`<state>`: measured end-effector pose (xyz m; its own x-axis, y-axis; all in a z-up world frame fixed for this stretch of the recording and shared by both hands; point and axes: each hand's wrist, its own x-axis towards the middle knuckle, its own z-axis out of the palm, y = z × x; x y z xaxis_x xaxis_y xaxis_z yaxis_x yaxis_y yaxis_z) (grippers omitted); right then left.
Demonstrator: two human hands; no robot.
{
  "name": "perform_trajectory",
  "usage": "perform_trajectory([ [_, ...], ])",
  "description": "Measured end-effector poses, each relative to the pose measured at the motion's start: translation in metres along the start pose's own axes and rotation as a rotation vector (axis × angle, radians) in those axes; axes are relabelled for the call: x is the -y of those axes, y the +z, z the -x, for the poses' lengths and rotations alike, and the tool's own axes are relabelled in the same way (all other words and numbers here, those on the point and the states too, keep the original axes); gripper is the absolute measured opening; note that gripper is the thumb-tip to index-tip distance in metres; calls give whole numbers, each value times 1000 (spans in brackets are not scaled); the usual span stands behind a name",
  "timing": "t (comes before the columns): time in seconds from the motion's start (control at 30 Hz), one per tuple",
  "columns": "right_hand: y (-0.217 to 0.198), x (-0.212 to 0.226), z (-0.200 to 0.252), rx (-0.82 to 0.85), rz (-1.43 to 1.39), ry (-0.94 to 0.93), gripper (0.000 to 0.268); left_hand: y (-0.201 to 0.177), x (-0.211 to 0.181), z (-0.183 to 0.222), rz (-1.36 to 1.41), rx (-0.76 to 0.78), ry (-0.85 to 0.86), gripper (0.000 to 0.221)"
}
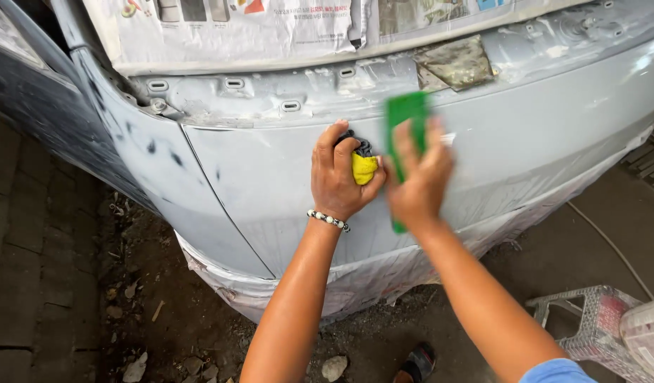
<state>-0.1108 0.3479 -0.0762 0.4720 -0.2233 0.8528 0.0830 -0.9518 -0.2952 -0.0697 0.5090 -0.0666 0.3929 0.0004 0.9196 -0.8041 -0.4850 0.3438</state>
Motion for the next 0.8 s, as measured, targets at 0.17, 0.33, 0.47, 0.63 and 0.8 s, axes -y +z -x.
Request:
perform_trajectory([
  [0.17, -2, -5, -4, 82, -1, -110, 63, -3, -1, 6, 1, 24, -3, 47],
  [0.33, -4, 8, 8, 95, -8, -92, 67, -3, -2, 2, 14, 16, 23, 47],
  [0.47, 4, -35, 7, 142, 39, -144, 70, -4, -1, 0, 35, 19, 15, 45],
  [0.63, -2, -23, 23, 83, 59, -41, 69, -4, -3, 2, 18, 35, 43, 44],
  [0.8, -9, -44, 18, 192, 48, -273, 71, -2, 0, -5, 39, 33, 93, 44],
])
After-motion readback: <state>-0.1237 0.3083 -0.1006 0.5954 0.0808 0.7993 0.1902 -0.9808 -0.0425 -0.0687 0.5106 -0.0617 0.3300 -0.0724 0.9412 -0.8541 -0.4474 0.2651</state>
